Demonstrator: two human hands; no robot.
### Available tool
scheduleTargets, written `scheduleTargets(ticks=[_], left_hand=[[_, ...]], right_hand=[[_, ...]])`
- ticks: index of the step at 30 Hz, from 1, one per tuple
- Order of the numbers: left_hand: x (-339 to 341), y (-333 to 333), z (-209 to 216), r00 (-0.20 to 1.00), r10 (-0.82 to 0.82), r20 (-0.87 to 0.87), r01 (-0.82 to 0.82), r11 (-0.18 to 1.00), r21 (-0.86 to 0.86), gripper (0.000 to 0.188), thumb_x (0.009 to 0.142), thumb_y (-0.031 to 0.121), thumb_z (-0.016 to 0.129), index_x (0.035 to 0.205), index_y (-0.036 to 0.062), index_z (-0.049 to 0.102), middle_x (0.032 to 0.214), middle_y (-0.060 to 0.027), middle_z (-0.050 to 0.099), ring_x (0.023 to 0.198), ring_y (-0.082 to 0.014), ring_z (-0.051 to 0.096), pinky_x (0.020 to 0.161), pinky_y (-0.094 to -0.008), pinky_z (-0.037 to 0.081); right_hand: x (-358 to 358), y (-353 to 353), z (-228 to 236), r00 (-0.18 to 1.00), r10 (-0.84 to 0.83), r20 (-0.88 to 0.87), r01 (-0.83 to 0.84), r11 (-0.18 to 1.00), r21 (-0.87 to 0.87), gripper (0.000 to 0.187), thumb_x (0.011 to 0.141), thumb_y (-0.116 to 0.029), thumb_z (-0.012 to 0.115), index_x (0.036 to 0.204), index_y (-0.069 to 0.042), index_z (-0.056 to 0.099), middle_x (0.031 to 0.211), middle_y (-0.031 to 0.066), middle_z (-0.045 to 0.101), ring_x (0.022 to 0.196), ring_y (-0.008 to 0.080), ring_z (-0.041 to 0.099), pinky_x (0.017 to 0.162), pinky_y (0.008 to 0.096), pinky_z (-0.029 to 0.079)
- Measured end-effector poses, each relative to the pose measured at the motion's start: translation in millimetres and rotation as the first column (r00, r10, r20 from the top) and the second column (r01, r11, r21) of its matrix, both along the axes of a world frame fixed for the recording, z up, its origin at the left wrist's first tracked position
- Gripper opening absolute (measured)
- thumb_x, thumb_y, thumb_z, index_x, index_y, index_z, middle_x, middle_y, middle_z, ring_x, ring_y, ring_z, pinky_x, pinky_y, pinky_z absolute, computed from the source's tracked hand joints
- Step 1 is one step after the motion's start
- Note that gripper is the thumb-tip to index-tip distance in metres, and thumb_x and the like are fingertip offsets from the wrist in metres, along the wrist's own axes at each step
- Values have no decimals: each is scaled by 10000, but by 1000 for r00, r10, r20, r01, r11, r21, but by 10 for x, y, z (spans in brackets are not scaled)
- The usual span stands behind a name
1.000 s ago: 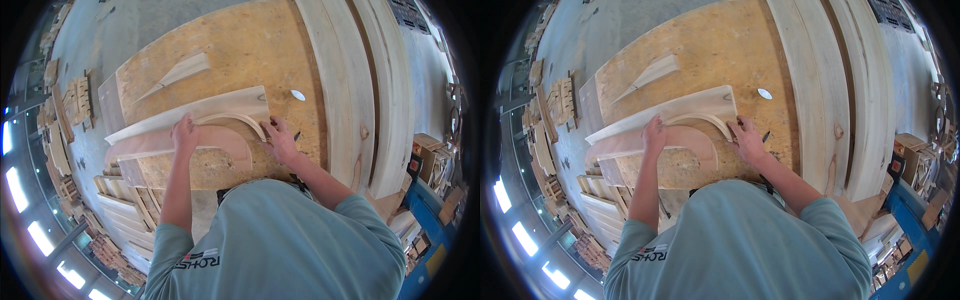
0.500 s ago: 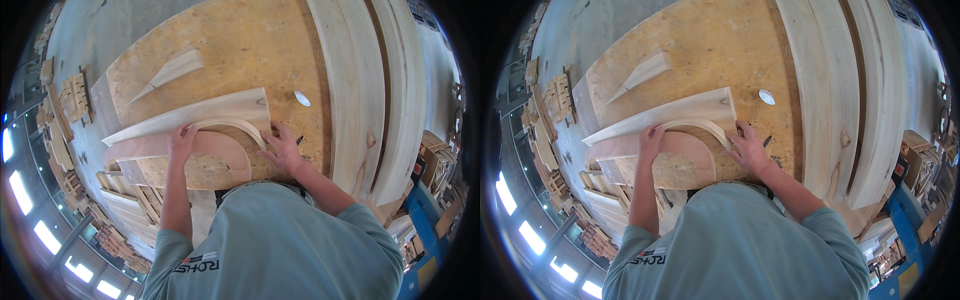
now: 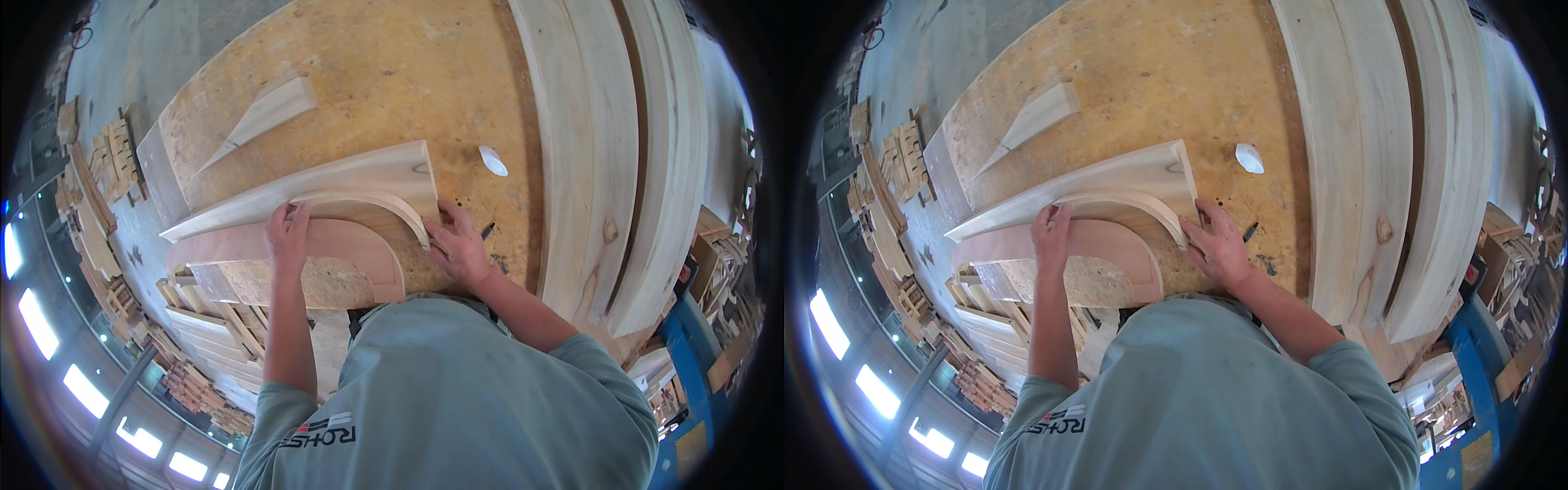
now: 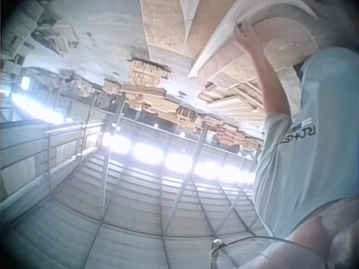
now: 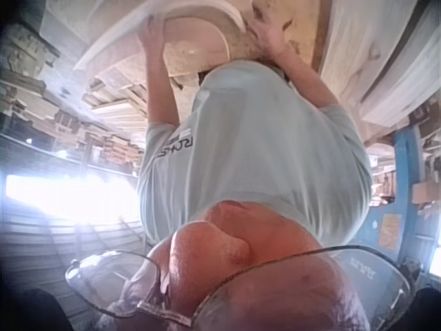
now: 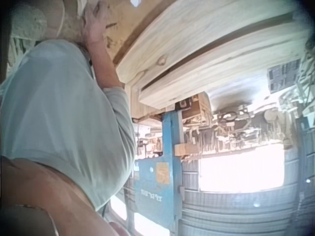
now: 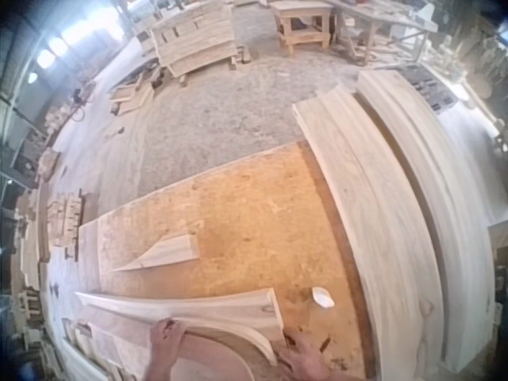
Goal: The person cuts a curved wooden piece using a band saw, marks a straight wooden board with a pen, and then applies adhesive to join multiple curved wooden sections together at a workbench.
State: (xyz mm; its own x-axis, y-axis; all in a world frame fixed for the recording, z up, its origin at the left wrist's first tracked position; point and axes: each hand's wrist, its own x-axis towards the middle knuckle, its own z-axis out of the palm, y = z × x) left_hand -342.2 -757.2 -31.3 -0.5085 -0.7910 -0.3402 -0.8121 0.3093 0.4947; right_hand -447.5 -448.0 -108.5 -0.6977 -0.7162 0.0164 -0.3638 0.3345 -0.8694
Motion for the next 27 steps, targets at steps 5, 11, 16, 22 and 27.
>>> scheduleTargets(ticks=[5, 11, 16, 22, 27], left_hand=[[-22, -11, -177, 885, 380, -268, -241, 868, 434, 265, 958, 246, 755, 1050, 10, 678, 996, -67, 714, 895, -179, 666, 774, -309, 524], [-243, 203, -122, 605, 758, -242, -278, 486, 828, 241, 976, 211, 727, 1091, 14, 650, 1076, -128, 704, 1046, -244, 679, 998, -396, 543], [-274, 282, -151, 540, 807, -239, -221, 410, 885, 223, 994, 183, 701, 1097, -5, 642, 1086, -146, 697, 1092, -274, 665, 1062, -453, 523], [-298, 382, -211, 572, 806, -150, -241, 340, 909, 319, 987, 203, 710, 1173, -34, 603, 1177, -182, 663, 1149, -306, 640, 1078, -465, 507], [-486, 706, -191, 684, 725, -81, -245, 333, 911, 443, 975, 229, 725, 1247, -70, 545, 1208, -186, 639, 1180, -322, 623, 1083, -481, 501]], right_hand=[[48, -38, -39, 996, -67, -55, 64, 997, -51, 558, 691, -21, 779, 1238, -113, 720, 1319, 244, 586, 1116, 410, 613, 937, 459, 524], [52, -77, -58, 992, -106, -71, 99, 991, -91, 576, 684, 6, 776, 1243, -126, 728, 1294, 231, 607, 1081, 394, 627, 909, 448, 528], [38, -71, -58, 990, -119, -70, 111, 988, -104, 565, 681, 7, 776, 1229, -128, 734, 1293, 228, 609, 1054, 382, 632, 895, 449, 530], [100, -63, -139, 989, -129, -72, 120, 986, -118, 562, 693, -7, 781, 1240, -121, 721, 1288, 226, 604, 1050, 381, 628, 883, 452, 530], [21, -22, 21, 997, -32, -66, 28, 998, -52, 527, 739, -43, 809, 1253, -75, 698, 1304, 243, 579, 1104, 382, 626, 904, 439, 549]])
